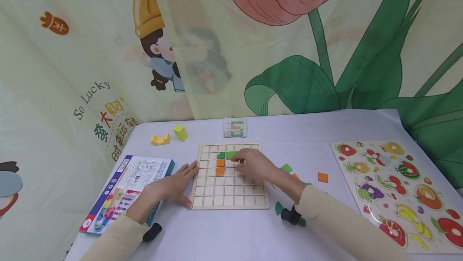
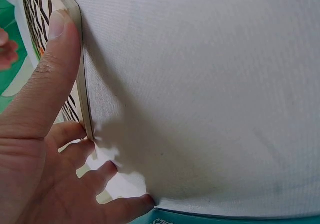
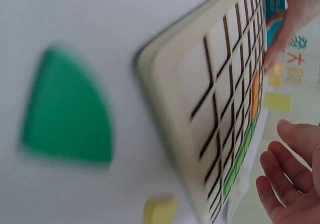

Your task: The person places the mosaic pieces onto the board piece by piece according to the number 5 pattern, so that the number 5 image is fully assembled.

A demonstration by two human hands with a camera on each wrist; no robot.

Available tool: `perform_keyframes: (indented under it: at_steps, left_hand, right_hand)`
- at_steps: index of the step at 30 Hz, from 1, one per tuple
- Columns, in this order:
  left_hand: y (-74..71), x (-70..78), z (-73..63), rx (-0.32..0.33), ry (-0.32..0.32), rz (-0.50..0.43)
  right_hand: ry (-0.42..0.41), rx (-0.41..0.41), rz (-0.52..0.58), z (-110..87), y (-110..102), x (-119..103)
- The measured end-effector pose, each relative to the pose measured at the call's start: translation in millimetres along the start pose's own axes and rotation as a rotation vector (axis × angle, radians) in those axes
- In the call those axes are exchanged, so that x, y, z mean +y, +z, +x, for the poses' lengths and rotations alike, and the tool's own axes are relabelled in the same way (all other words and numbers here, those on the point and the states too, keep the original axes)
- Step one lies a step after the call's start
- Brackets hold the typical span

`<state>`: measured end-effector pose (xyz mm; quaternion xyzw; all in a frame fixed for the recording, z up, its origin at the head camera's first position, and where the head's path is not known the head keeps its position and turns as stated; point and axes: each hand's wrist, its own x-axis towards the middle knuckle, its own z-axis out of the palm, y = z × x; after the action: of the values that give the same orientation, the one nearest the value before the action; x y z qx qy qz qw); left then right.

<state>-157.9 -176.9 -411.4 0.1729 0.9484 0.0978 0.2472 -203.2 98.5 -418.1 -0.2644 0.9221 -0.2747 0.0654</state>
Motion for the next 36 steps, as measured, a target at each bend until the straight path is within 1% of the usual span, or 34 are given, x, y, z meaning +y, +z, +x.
perform_keyframes:
  at_steps: [5,9,12,17,21,24,31,36]
  left_hand:
    - [-0.5,0.2,-1.3,-0.001,-0.004,0.001]
    - [-0.5,-0.1,-2.2,-0.002,-0.014,-0.001]
    - [-0.3,-0.1,-2.3,0.000,-0.012,-0.005]
    - [-0.2,-0.4,-1.2,0.000,-0.008,-0.011]
    - [-0.8,-0.8,-1.2,-0.002,-0.013,-0.016]
    - [-0.8,-0.5,-1.6,-0.001,-0.008,-0.024]
    - [1.1,0.9,-1.5,0.001,-0.002,-0.043]
    - [0.7,2.1,-0.4,-0.003,-0.004,-0.027]
  right_hand:
    - [0.065,0.017,-0.004,-27.7,-27,33]
    - [0.132,0.011,-0.028,-53.1,-41,59]
    - [0.178,-0.013,-0.025,-71.9,-45,76]
    - [0.173,-0.035,-0.030,-96.1,-45,94]
    - [0.127,-0.026,-0.078,-104.8,-44,101]
    - [0.097,-0.020,-0.089,-107.4,-44,104]
    - [0.094,0.005,-0.094,-110.5,-40,108]
    - [0.096,0.021,-0.108,-110.3,-39,108]
